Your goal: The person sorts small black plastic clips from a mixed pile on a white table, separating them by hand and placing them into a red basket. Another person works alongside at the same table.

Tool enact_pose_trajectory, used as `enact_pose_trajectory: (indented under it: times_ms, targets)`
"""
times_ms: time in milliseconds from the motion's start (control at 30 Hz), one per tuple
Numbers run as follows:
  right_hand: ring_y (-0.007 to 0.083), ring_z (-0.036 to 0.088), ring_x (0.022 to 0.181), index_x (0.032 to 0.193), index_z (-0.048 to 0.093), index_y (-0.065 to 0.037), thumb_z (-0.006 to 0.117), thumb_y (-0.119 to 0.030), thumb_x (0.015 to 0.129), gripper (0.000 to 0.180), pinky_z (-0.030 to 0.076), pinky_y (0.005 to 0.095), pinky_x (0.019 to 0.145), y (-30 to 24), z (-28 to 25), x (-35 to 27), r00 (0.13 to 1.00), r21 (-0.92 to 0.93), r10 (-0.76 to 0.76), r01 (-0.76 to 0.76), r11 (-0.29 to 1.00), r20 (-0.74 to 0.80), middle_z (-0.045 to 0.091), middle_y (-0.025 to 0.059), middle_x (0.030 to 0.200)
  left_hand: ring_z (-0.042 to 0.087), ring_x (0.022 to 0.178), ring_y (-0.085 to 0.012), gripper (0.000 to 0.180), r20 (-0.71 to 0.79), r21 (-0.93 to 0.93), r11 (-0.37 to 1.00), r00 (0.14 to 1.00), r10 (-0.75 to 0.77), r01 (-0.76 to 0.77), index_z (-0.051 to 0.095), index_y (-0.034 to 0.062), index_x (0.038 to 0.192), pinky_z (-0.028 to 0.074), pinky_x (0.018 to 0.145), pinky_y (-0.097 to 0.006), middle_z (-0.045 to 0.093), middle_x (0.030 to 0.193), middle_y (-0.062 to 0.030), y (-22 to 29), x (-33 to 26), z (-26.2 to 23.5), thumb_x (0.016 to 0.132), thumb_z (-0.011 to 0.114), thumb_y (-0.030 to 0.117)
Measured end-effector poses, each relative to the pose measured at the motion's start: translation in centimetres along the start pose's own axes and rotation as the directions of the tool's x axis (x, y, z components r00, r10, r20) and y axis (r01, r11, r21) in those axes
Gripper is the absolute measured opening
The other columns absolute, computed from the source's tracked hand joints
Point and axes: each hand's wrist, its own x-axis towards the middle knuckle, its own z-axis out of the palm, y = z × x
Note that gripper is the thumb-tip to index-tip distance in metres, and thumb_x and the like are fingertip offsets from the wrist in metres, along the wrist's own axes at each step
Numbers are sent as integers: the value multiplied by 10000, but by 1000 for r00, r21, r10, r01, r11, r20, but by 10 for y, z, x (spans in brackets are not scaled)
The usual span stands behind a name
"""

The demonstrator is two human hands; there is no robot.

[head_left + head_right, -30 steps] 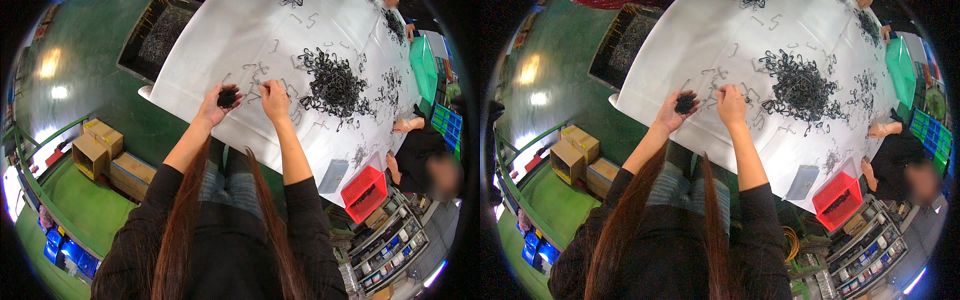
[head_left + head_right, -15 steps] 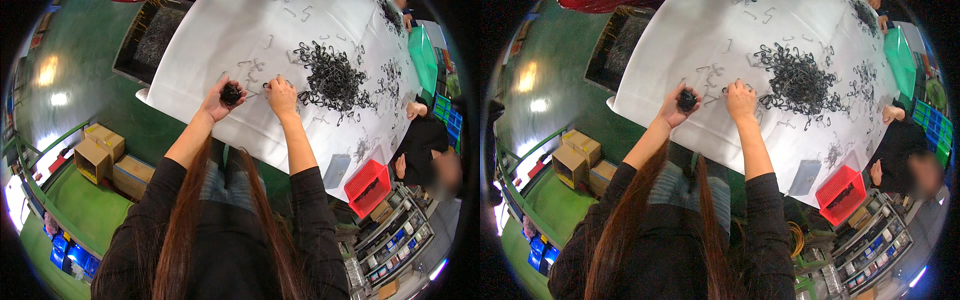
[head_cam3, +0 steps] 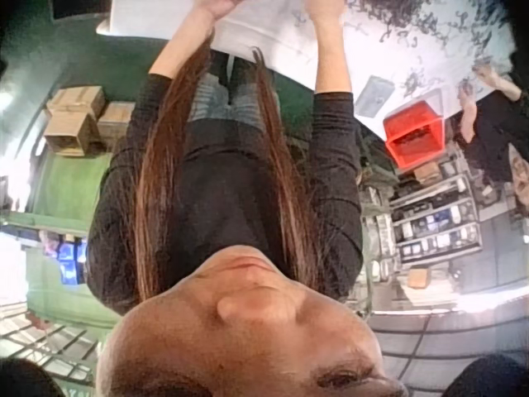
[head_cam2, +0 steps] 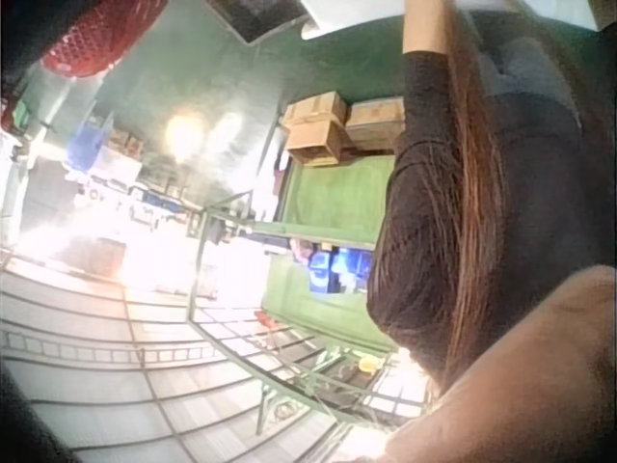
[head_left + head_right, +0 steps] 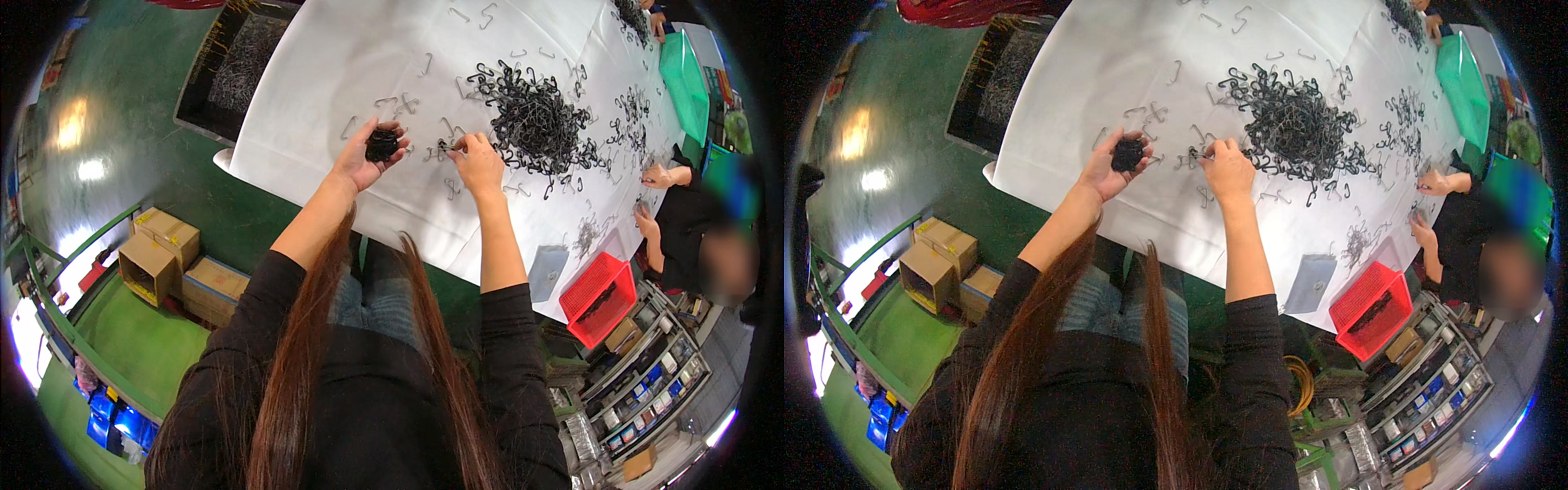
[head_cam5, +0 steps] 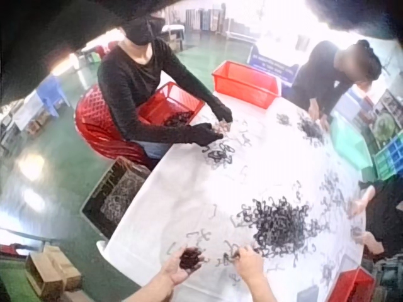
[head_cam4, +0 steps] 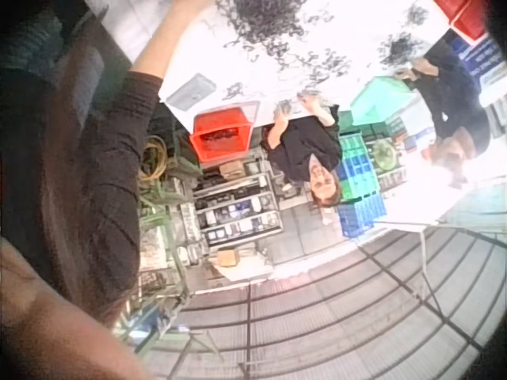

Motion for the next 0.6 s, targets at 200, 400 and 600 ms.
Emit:
enact_pose_trajectory:
  times_ms: [200, 400, 600]
  targets:
    - [295, 611, 782, 868, 589, -89, 697, -224, 771, 198, 493, 409, 649, -3, 33, -16, 980, -134, -139, 120, 984, -145, 560, 72, 889, 597, 923, -276, 345, -43, 4, 1000, 999, 6, -6, 552, 0, 1059, 560, 721, -343, 580, 1029, -138, 2, -9, -6, 955, 479, 321]
    - [229, 631, 638, 867, 582, -18, 618, -136, 842, 126, 481, 355, 575, 4, 18, -25, 992, 306, 72, -37, 951, -104, 626, 105, 788, 604, 927, -274, 355, -49, 55, 998, 999, -4, 7, 574, -3, 1027, 555, 733, -348, 594, 1013, -138, -5, -19, -2, 955, 477, 331]
    - [122, 629, 574, 905, 624, 53, 598, -63, 836, 137, 499, 265, 545, 15, -5, -38, 957, 853, 209, -275, 444, 200, 659, 93, 713, 612, 925, -271, 362, -36, 159, 987, 999, -33, 38, 591, 3, 1019, 553, 749, -353, 609, 1003, -136, -19, -29, 13, 952, 481, 341]
